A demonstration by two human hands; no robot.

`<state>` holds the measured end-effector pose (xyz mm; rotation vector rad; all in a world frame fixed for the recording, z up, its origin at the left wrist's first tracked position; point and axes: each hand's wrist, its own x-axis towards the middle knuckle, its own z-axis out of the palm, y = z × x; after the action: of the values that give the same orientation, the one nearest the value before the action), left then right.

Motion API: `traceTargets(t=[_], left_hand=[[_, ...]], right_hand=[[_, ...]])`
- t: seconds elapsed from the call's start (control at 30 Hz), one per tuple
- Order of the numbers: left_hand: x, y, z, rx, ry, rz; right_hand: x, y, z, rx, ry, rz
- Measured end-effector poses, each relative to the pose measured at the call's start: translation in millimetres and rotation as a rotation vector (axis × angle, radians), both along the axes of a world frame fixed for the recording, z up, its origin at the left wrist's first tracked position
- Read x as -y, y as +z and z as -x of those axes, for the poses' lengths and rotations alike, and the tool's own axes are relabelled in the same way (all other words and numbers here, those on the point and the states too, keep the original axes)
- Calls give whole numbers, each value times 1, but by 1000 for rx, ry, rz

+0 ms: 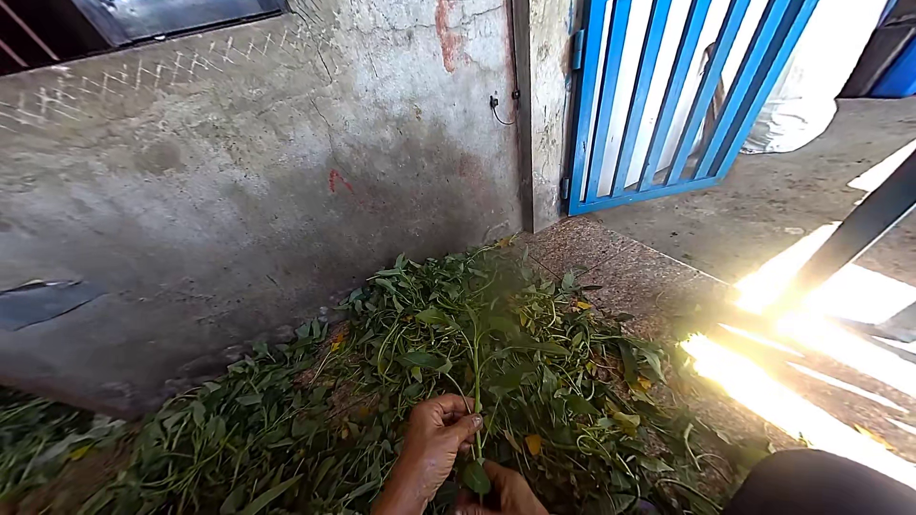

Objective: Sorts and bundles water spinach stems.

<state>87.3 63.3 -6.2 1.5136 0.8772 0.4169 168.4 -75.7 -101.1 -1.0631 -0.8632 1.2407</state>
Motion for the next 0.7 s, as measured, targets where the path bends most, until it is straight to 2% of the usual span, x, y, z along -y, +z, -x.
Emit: traceTargets(t=[0.13,0.2,0.3,0.37,0.43,0.57,0.63,0.7], left_hand=[[-3,-1,2,73,63,-54],[-6,1,4,103,94,-40],[-3,1,4,105,105,-18],[-2,0,4,104,99,-23],[1,-1,3,106,109,-19],[7,1,-2,140,205,3],[7,1,-2,159,265,-28],[4,3,1,183,348,-71]], right_hand=[[-22,34,4,-505,-347,139],[-23,37,4,-570,-440,130],[-19,33,8,-384,-501,34],[-18,34,7,-281,-442,0],[-20,35,7,-239,-416,-12],[-23,36,9,-188,-523,-54],[-20,31,7,42,-508,-104],[-11,18,1,434,-469,-146]])
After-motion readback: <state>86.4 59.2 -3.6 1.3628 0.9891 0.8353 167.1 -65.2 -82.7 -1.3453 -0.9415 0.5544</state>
